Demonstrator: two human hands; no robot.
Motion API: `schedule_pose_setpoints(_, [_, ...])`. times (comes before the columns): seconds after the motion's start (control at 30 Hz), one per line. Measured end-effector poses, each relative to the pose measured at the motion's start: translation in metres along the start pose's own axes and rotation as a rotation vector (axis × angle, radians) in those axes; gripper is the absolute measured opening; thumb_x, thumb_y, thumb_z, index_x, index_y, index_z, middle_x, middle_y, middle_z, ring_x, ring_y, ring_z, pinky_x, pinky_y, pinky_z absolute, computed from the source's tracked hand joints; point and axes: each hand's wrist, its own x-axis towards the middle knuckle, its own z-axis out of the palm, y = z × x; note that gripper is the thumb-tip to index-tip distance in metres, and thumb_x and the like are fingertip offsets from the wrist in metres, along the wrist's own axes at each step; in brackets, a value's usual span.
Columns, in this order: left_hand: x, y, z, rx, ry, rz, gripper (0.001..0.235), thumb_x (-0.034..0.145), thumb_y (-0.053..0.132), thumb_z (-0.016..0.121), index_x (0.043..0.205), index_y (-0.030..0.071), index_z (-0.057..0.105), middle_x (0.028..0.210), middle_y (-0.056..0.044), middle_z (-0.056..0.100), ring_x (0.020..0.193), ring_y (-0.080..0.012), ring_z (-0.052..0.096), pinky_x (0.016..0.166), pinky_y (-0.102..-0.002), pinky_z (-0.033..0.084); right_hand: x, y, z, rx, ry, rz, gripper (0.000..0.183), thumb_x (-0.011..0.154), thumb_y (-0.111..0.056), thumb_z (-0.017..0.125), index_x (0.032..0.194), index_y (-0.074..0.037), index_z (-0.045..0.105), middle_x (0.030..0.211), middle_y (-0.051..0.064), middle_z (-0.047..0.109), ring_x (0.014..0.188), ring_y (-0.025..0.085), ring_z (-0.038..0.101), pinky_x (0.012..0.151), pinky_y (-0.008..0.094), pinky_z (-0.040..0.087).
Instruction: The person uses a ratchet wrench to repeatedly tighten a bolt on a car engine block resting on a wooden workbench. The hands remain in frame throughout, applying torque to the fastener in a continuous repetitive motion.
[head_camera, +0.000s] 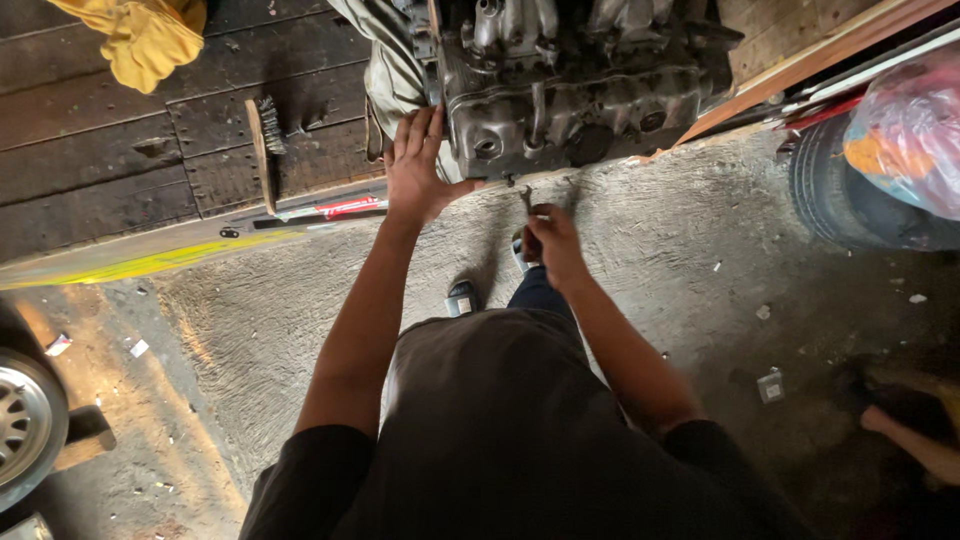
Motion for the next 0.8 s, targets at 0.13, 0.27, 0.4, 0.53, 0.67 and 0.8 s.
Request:
schedule_pose_setpoints(0.13, [0.001, 0.0, -0.005, -0.02, -0.03, -0.019, 0.136, 0.059, 0.071, 0.091, 0.164, 0.018, 0.024, 0.166, -0.005, 0.031, 0.155, -0.0317, 0.023, 0.121, -0.061, 0.027, 0.003, 0.007, 0.024, 0.175, -0.007, 0.107, 0.017, 0.101, -0.019, 0.058, 0.117, -0.014, 0.057, 0.079, 0.006, 0.064, 0.068, 0.021, 0.066, 0.061, 0.042, 0.059])
schedule_pose_setpoints(0.27, [0.002, 0.003, -0.004, -0.013, -0.035, -0.013, 0.137, 0.059, 0.074, 0.09, 0.164, 0.018, 0.021, 0.166, -0.006, 0.03, 0.155, -0.0324, 0.023, 0.12, -0.063, 0.026, -0.001, 0.001, 0.034, 0.26, -0.031, 0.149, 0.016, 0.103, -0.02, 0.057, 0.118, -0.013, 0.055, 0.081, 0.006, 0.062, 0.073, 0.024, 0.068, 0.065, 0.045, 0.061])
schedule_pose_setpoints(0.4, [0.004, 0.003, -0.004, 0.017, -0.106, -0.056, 0.14, 0.058, 0.078, 0.088, 0.163, 0.019, 0.016, 0.165, -0.006, 0.025, 0.152, -0.0336, 0.018, 0.118, -0.065, 0.021, -0.003, -0.003, 0.039, 0.257, -0.026, 0.131, 0.01, 0.106, -0.02, 0.055, 0.113, -0.012, 0.054, 0.083, 0.006, 0.062, 0.076, 0.025, 0.068, 0.066, 0.046, 0.06])
schedule_pose_setpoints(0.53, [0.004, 0.002, -0.004, 0.019, -0.095, -0.046, 0.138, 0.06, 0.079, 0.087, 0.165, 0.022, 0.017, 0.168, -0.005, 0.026, 0.155, -0.0317, 0.019, 0.121, -0.063, 0.023, -0.004, -0.007, 0.043, 0.267, -0.044, 0.12, 0.009, 0.107, -0.019, 0.054, 0.111, -0.011, 0.055, 0.083, 0.006, 0.062, 0.077, 0.025, 0.067, 0.067, 0.046, 0.06])
schedule_pose_setpoints(0.67, [0.003, 0.001, -0.004, 0.029, -0.107, -0.049, 0.138, 0.06, 0.079, 0.086, 0.165, 0.022, 0.017, 0.168, -0.004, 0.026, 0.156, -0.0312, 0.019, 0.121, -0.063, 0.024, -0.007, -0.01, 0.045, 0.295, -0.071, 0.115, 0.008, 0.107, -0.019, 0.054, 0.11, -0.012, 0.054, 0.082, 0.006, 0.061, 0.076, 0.024, 0.067, 0.067, 0.046, 0.06])
schedule_pose_setpoints(0.8, [0.004, 0.002, -0.005, 0.029, -0.108, -0.047, 0.138, 0.06, 0.079, 0.086, 0.165, 0.022, 0.017, 0.168, -0.005, 0.026, 0.156, -0.0305, 0.019, 0.123, -0.062, 0.024, -0.007, -0.008, 0.045, 0.274, -0.063, 0.117, 0.009, 0.107, -0.02, 0.055, 0.109, -0.011, 0.054, 0.083, 0.006, 0.062, 0.076, 0.024, 0.067, 0.068, 0.045, 0.061])
